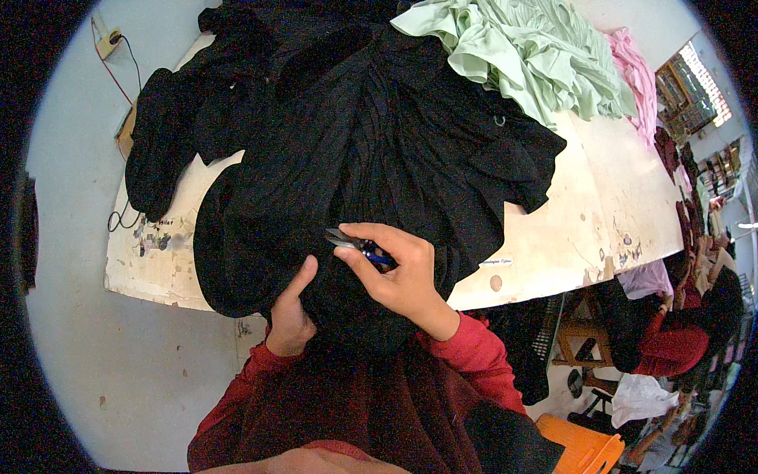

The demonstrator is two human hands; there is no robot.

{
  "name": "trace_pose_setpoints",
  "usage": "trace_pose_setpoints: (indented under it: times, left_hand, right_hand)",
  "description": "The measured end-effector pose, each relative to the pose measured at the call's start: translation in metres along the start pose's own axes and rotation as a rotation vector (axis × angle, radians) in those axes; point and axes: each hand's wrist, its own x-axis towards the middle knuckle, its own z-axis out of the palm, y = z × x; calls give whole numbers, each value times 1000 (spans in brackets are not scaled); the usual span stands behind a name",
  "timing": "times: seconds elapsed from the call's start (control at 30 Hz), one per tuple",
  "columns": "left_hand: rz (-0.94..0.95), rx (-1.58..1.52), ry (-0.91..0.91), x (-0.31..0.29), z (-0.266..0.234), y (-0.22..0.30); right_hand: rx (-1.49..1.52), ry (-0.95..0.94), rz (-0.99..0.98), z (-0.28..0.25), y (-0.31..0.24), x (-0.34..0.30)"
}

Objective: The person uses a seam ripper to cut loose threads on a black garment laid on a table. The garment is repeatedly repositioned to access different areas while the person works methodically along seams and edges.

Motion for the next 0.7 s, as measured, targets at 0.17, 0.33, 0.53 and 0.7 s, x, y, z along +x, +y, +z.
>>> trace_pose_setpoints:
  times: [0.17,0.33,0.53,0.7]
  left_hand:
    - [30,85,16,3,-5,-7]
    - [25,83,-15,5,-9,-9]
    - [123,173,-34,-3,2,-3]
    - [331,456,9,0,-6,-10]
  right_hand:
    - [-88,-9,-102,0,-1,1]
    - [-142,-24,-111,-3,0,0]
    - [-64,59,-154,-2,6,2]
    - [-198,-2,-184,-10,-13,8]
